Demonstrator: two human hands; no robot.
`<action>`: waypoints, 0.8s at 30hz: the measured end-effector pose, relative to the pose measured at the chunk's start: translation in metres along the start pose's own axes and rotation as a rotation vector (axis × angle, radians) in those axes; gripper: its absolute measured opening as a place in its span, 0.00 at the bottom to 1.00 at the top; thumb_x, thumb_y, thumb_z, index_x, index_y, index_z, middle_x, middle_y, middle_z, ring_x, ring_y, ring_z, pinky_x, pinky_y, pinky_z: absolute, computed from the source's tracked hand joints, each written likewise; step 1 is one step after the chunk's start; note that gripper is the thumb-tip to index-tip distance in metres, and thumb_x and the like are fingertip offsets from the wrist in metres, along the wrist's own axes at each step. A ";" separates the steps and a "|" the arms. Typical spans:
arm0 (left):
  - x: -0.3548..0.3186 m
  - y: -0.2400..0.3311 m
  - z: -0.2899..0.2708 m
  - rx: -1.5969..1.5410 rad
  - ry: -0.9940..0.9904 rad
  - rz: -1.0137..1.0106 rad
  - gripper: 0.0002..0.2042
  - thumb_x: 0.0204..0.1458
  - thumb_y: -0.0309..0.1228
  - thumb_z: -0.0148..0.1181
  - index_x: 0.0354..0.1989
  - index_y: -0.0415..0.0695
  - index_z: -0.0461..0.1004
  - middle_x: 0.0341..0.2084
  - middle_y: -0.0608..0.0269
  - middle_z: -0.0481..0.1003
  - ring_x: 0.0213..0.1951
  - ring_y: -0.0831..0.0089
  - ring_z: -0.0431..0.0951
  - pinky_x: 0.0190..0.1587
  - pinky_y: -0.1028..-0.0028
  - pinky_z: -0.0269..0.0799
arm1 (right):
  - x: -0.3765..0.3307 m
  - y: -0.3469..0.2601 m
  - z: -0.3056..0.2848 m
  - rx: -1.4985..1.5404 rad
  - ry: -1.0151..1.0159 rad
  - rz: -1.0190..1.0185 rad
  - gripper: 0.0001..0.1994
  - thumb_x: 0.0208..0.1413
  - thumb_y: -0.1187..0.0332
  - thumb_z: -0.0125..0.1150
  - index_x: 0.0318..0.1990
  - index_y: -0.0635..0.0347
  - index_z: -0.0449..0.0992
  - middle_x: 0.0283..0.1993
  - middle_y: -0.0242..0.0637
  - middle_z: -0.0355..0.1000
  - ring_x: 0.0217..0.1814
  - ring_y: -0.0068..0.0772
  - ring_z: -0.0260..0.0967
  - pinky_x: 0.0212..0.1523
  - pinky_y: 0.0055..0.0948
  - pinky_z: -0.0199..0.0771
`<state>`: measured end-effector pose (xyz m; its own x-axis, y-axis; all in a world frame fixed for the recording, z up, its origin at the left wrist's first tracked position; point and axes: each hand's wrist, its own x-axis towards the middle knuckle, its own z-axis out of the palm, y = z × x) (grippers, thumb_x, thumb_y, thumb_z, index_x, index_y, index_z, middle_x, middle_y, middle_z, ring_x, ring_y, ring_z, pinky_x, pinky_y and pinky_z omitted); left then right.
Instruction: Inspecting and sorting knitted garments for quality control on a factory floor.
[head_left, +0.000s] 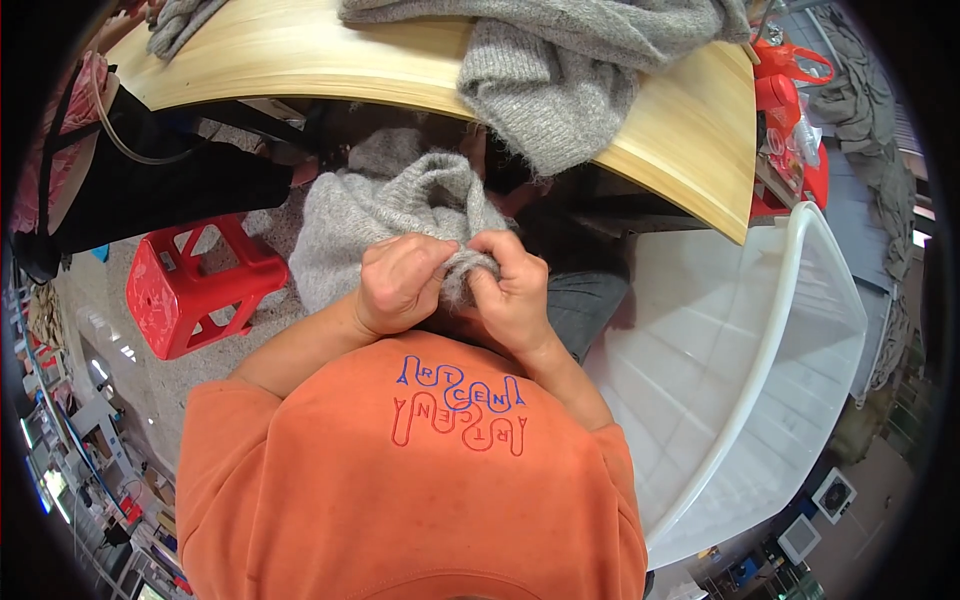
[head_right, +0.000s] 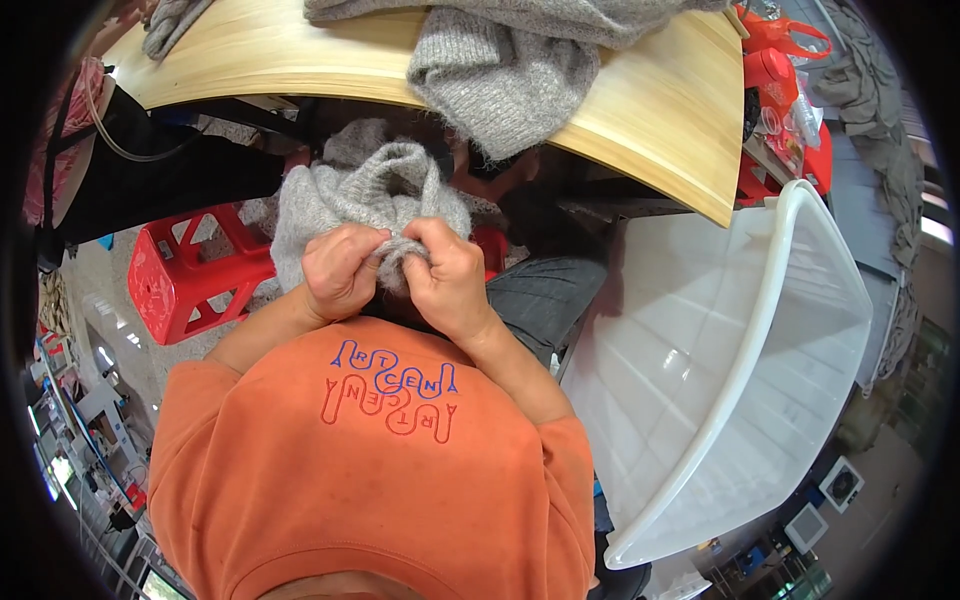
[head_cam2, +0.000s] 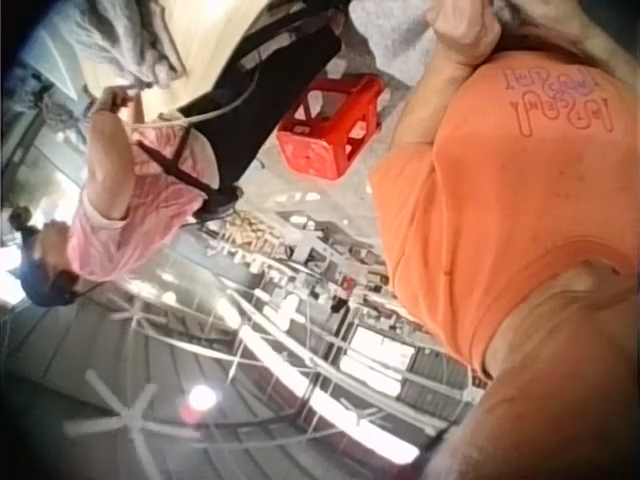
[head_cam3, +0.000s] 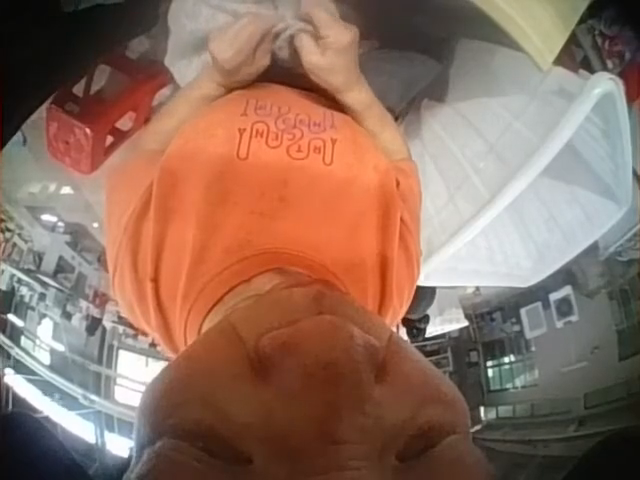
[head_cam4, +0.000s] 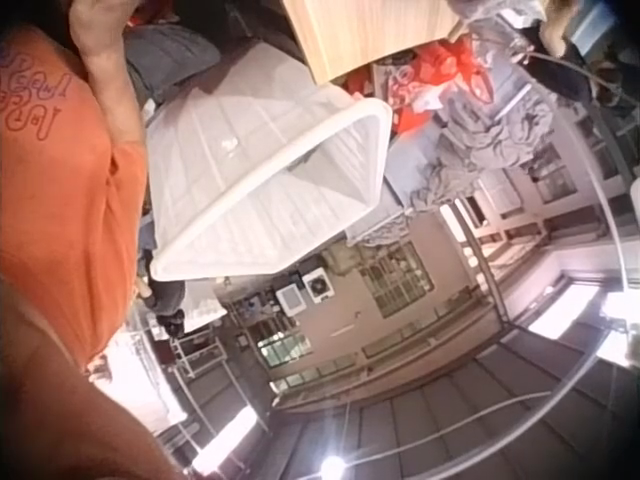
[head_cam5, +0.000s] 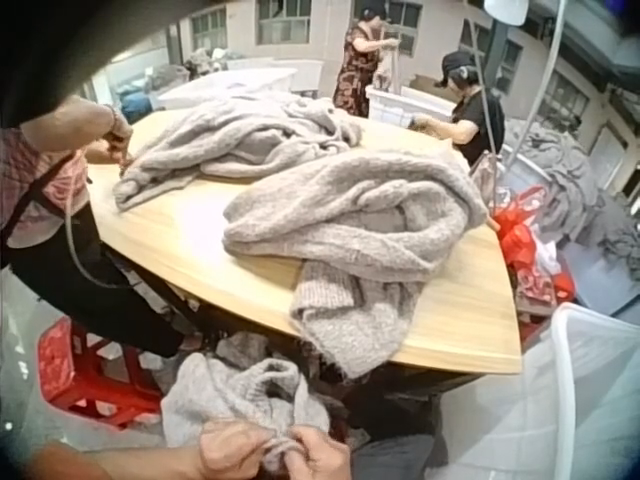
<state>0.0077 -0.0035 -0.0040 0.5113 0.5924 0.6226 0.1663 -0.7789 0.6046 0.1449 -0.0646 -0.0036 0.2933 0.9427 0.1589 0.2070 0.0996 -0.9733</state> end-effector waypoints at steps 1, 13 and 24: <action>-0.002 0.000 0.000 0.012 -0.011 0.001 0.08 0.37 0.15 0.57 0.29 0.35 0.71 0.18 0.56 0.71 0.19 0.64 0.73 0.21 0.73 0.69 | -0.001 0.001 -0.001 -0.045 -0.036 -0.026 0.09 0.37 0.83 0.50 0.30 0.66 0.70 0.23 0.37 0.67 0.23 0.22 0.64 0.24 0.22 0.64; -0.004 0.002 0.003 0.067 0.027 0.100 0.13 0.32 0.15 0.56 0.31 0.33 0.71 0.19 0.56 0.72 0.19 0.66 0.73 0.21 0.73 0.70 | 0.003 0.005 0.008 -0.237 0.059 -0.272 0.11 0.33 0.84 0.49 0.29 0.66 0.69 0.22 0.41 0.66 0.19 0.34 0.64 0.21 0.26 0.64; 0.001 0.012 -0.006 -0.447 -0.177 -0.507 0.10 0.41 0.16 0.52 0.34 0.36 0.72 0.23 0.56 0.74 0.21 0.70 0.75 0.24 0.77 0.69 | -0.001 0.007 -0.006 -0.223 -0.022 -0.651 0.19 0.25 0.79 0.56 0.34 0.67 0.67 0.24 0.42 0.66 0.20 0.39 0.65 0.20 0.30 0.66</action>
<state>0.0048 -0.0109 0.0070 0.5982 0.7886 0.1420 0.0772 -0.2330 0.9694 0.1521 -0.0667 -0.0096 0.0256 0.7196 0.6939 0.5227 0.5821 -0.6228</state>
